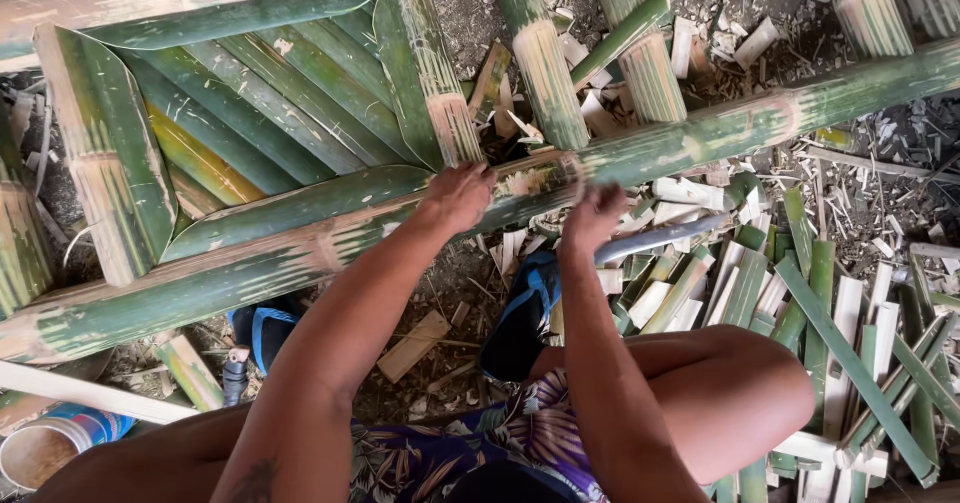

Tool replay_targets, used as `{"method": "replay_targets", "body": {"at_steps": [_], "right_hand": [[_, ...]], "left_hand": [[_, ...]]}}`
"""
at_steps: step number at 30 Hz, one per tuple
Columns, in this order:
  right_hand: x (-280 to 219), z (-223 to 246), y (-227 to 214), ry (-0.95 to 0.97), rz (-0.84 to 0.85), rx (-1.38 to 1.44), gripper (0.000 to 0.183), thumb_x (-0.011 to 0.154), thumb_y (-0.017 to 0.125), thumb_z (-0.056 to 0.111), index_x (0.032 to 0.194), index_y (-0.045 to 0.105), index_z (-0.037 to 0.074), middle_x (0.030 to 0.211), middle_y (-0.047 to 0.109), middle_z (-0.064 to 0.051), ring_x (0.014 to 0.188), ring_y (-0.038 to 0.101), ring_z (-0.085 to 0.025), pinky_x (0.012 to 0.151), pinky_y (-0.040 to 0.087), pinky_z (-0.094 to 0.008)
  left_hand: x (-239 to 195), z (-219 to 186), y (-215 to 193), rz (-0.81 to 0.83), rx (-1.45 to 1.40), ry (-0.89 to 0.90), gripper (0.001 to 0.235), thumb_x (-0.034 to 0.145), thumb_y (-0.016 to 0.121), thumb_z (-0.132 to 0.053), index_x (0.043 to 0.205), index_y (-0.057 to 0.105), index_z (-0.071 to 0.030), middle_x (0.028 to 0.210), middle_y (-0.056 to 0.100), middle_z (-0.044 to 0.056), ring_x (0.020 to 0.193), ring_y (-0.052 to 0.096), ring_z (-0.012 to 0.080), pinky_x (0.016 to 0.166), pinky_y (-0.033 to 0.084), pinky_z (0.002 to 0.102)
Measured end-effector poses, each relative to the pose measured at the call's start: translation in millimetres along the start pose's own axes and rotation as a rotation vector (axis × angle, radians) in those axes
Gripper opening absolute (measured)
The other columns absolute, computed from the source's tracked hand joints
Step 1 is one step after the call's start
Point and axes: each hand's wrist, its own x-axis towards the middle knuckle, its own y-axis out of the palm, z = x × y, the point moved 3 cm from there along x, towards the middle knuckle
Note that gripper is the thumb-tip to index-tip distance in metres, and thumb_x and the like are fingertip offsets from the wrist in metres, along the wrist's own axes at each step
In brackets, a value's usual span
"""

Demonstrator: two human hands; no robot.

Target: The person assembles a bamboo structure by hammering nails into bamboo slats and sawing bamboo pieces to fit. They use a hammer, hand saw, and machete to secure and shape the bamboo components.

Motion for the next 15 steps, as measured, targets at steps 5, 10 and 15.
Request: {"method": "replay_targets", "body": {"at_steps": [5,10,15], "right_hand": [[57.5,67.7,99.3,-0.135,0.435,-0.138,0.049,0.095,0.071,0.032,0.129,0.060,-0.001,0.126,0.068,-0.022,0.122,0.065,-0.038,0.106,0.051,-0.048],[103.5,84.5,136.3,-0.282,0.472,-0.493,0.067,0.084,0.080,0.048,0.131,0.060,0.005,0.125,0.067,-0.024,0.111,0.063,-0.047,0.085,0.050,-0.059],[149.4,86.3,154.2,0.018,0.905,-0.228,0.070,0.084,0.081,0.051,0.131,0.063,0.003,0.120,0.074,-0.016,0.111,0.068,-0.032,0.092,0.054,-0.041]], "left_hand": [[17.0,16.4,-18.7,0.136,0.044,-0.054,0.033,0.103,0.054,-0.017,0.131,0.067,-0.008,0.134,0.065,0.012,0.126,0.059,0.0259,0.112,0.048,0.041],[75.2,31.8,-13.9,0.073,0.133,-0.060,0.022,0.092,0.063,-0.025,0.104,0.080,-0.016,0.115,0.072,0.008,0.117,0.060,0.0325,0.101,0.043,0.054],[152.5,50.1,42.6,0.288,0.315,0.123,0.024,0.102,0.059,-0.027,0.089,0.078,-0.023,0.085,0.069,0.002,0.091,0.064,0.0244,0.105,0.038,0.052]]}}
